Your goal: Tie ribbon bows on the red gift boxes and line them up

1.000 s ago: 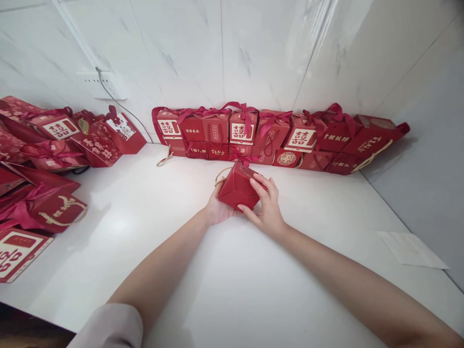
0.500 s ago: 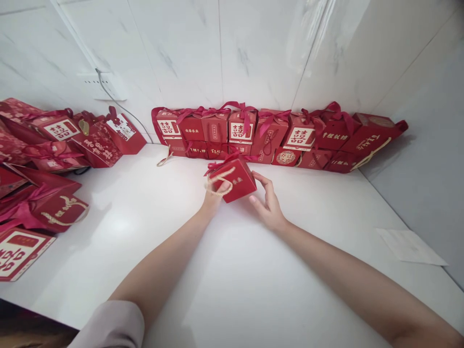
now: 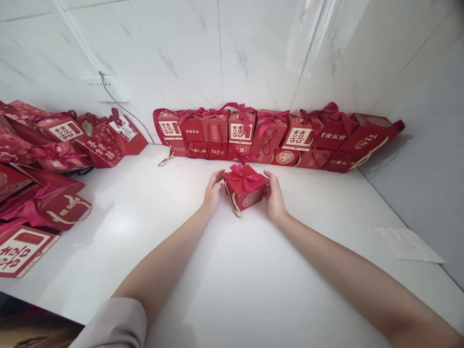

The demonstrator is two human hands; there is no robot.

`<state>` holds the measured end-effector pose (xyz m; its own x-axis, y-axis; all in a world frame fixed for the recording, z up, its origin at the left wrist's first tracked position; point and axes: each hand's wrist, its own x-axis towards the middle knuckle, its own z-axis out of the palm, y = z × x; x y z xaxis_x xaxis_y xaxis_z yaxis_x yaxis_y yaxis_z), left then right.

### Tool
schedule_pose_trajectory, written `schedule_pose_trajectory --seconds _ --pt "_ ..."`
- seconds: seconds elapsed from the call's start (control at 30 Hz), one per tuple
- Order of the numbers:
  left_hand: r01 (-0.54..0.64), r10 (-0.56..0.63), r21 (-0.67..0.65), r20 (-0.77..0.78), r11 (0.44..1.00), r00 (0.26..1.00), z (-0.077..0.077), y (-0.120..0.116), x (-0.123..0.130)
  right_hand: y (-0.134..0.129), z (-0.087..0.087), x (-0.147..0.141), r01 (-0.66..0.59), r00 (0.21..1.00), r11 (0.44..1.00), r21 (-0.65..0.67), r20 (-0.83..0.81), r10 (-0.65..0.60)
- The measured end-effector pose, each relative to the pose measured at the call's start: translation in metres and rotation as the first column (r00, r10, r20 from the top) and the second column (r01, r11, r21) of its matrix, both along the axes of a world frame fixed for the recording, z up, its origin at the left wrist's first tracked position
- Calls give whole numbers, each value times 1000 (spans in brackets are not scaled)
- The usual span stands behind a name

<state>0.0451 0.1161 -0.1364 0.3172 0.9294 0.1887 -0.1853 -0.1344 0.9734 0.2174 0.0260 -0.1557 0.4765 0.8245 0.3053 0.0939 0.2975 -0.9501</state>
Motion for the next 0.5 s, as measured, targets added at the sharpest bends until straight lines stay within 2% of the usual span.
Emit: schedule_pose_trajectory --seconds 0.07,0.1,0.2,0.33,0.4,0.5 --pt "-82 83 15 -98 996 992 4 6 -8 -1 2 4 55 988 996 -71 -143 -65" --pt "-75 77 16 -132 997 988 9 10 -13 -1 3 6 61 982 994 -95 -175 -77" --pt "85 -86 -13 -254 996 963 27 20 -32 4 9 13 -13 988 993 -121 -157 -7" --pt "370 -377 -93 -368 924 850 50 25 -50 10 14 16 -197 973 967 -160 -153 172" --pt "444 -454 -116 -359 888 815 57 23 -53 10 16 16 -280 955 939 -199 -153 253" --pt "481 -503 -150 -307 864 808 67 20 -57 4 26 22 -359 931 892 -273 -170 323"
